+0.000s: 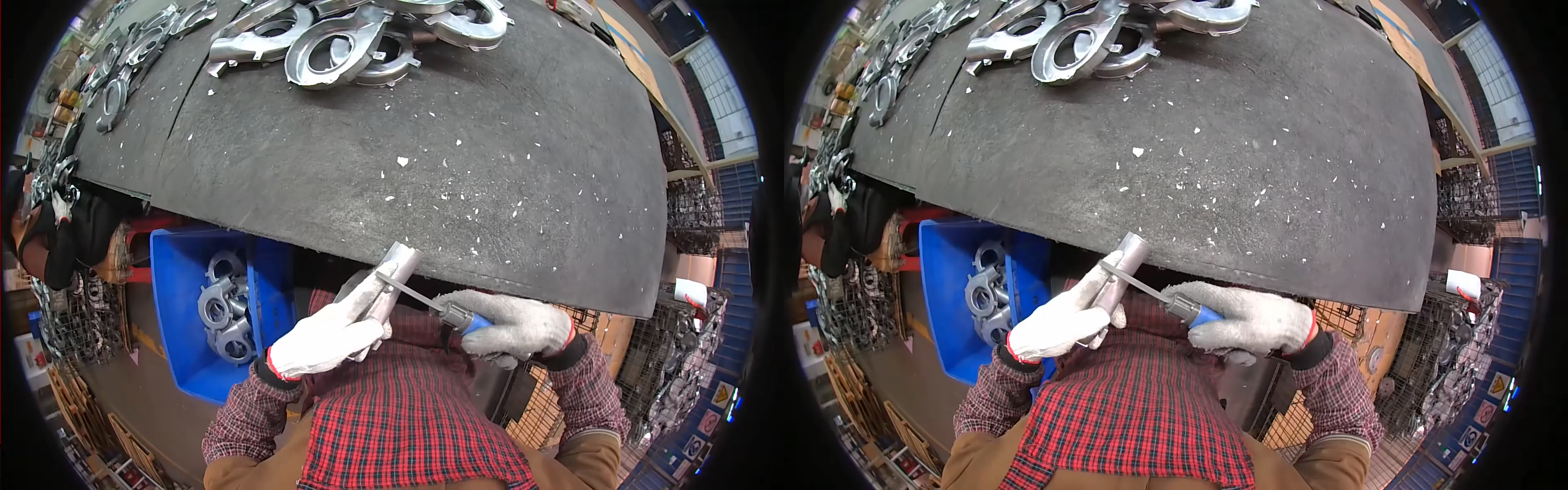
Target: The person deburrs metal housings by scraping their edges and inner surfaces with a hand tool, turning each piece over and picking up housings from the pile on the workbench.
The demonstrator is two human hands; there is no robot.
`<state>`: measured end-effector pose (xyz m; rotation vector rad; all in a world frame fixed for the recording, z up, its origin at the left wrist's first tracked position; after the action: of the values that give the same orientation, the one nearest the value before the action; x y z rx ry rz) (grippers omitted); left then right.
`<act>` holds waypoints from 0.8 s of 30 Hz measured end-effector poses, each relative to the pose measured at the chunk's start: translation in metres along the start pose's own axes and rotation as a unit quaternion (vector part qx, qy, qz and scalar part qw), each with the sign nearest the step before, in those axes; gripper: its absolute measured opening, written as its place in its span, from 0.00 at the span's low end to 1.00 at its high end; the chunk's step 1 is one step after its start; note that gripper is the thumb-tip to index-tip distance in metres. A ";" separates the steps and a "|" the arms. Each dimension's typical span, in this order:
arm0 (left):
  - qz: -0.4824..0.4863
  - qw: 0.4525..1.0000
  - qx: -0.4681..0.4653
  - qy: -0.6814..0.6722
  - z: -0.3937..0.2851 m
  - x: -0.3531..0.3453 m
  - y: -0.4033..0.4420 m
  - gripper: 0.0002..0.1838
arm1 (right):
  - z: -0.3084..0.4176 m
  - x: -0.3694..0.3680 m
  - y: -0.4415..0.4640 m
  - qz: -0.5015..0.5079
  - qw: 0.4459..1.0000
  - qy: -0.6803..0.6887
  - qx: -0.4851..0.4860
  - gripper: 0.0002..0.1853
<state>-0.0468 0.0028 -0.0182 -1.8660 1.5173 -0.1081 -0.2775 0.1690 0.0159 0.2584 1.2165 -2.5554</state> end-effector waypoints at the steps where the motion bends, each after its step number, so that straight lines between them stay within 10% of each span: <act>1: -0.002 1.000 -0.004 -0.001 -0.001 -0.001 0.000 0.57 | -0.003 0.003 0.001 0.018 0.999 0.030 -0.009 0.42; 5: 0.002 0.997 -0.005 -0.073 -0.014 -0.009 -0.004 0.55 | 0.003 -0.004 0.001 -0.102 0.962 -0.192 0.163 0.40; 15: -0.027 0.998 -0.002 -0.055 -0.031 -0.022 -0.007 0.50 | 0.018 -0.056 -0.012 -0.353 0.791 -0.492 0.088 0.37; 20: -0.026 0.995 -0.005 -0.092 -0.034 -0.025 -0.008 0.47 | 0.008 -0.036 -0.005 -0.148 0.964 -0.199 0.100 0.40; 24: -0.040 0.994 0.006 -0.106 -0.014 -0.015 -0.009 0.38 | 0.000 -0.028 0.000 -0.121 0.963 -0.198 0.137 0.40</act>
<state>-0.0505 0.0098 0.0030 -1.8647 1.2968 0.0436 -0.2515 0.1740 0.0243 -0.3550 0.7867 -2.7955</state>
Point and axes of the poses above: each hand's wrist, its own y-axis towards the middle knuckle, its own x-axis out of the back of the hand, z = x × y, the point moved 4 cm from there along y, towards the middle knuckle
